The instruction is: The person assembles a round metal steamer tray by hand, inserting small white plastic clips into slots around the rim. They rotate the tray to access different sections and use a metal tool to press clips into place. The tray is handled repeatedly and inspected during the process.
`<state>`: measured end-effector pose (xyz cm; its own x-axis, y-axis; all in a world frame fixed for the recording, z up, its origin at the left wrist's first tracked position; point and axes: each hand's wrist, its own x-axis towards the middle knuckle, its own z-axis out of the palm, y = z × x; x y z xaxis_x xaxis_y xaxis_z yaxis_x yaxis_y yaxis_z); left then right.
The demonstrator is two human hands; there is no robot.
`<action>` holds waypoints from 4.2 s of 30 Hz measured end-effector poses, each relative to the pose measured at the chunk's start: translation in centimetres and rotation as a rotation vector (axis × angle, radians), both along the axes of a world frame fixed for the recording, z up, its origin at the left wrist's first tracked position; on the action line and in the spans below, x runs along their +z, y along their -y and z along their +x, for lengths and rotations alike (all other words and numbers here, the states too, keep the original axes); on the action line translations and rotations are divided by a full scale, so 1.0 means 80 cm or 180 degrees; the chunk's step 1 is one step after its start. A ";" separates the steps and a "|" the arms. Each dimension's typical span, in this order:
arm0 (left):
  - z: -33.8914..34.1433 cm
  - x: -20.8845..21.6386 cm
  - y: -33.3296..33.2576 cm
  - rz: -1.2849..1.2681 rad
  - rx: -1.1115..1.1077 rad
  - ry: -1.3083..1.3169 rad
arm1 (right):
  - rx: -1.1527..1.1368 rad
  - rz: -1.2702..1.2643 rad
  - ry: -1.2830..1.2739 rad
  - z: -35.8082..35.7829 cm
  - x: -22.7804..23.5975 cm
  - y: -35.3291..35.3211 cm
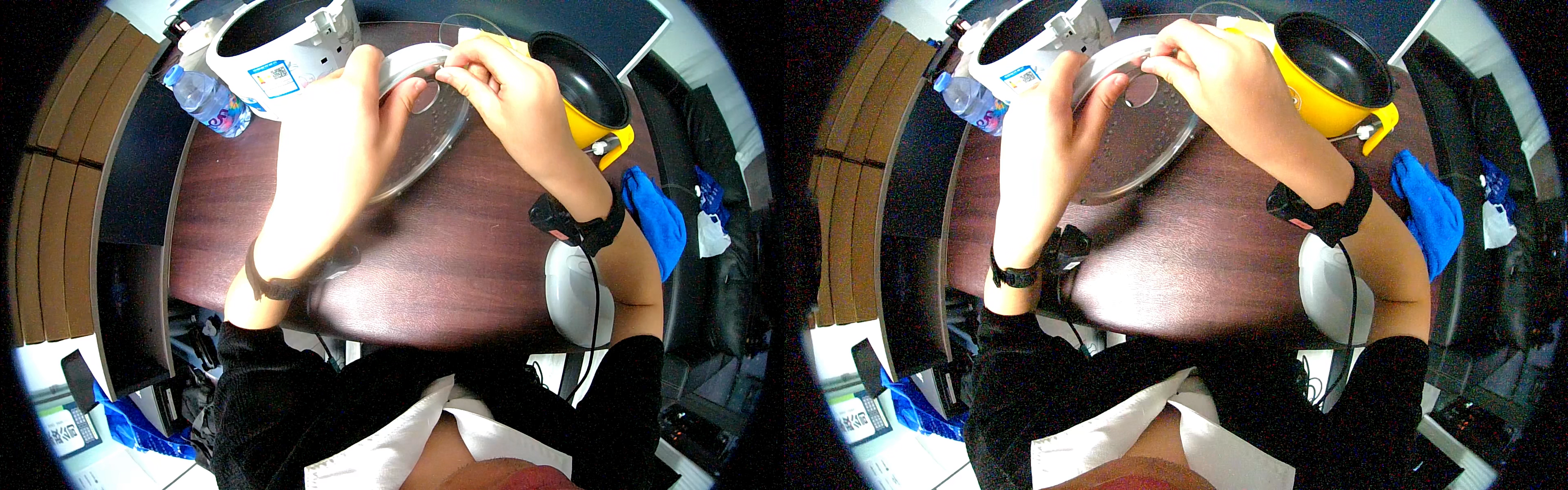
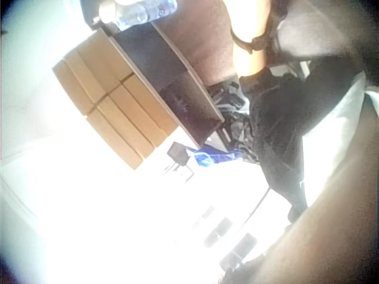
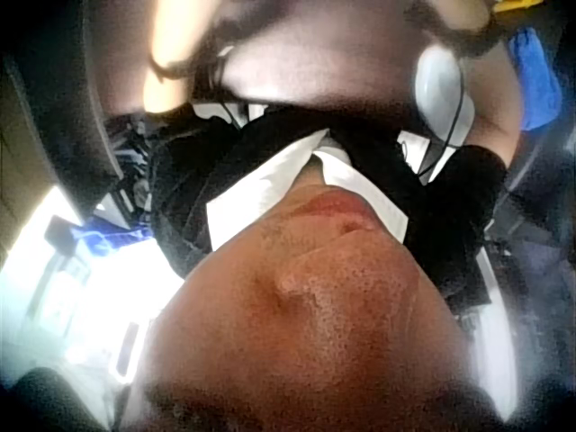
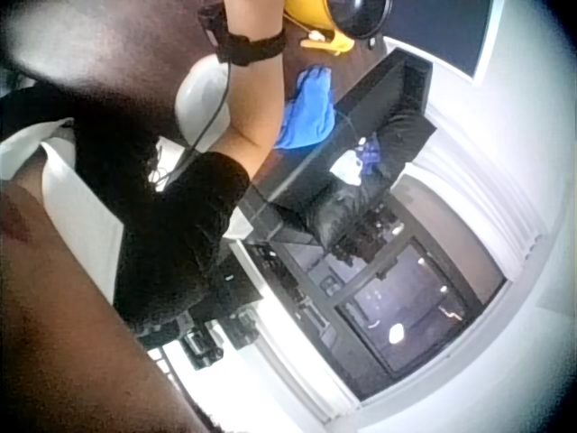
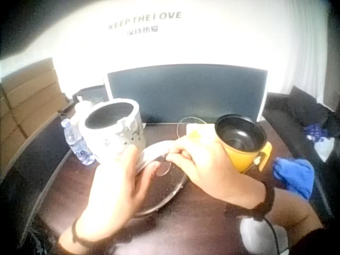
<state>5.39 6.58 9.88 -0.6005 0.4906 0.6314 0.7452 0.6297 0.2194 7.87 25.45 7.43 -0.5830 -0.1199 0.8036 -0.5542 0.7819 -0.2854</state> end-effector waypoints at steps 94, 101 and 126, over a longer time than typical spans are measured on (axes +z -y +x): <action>0.012 0.001 -0.002 0.0060 -0.0055 -0.0022 | -0.0379 0.0437 -0.0116 0.016 -0.004 0.011; 0.010 0.000 -0.001 0.0062 -0.0037 0.0001 | -0.0427 0.1010 -0.0368 0.015 0.001 0.006; 0.015 0.000 -0.003 0.0123 -0.0085 0.0096 | -0.0333 0.0214 0.0156 0.018 -0.002 0.015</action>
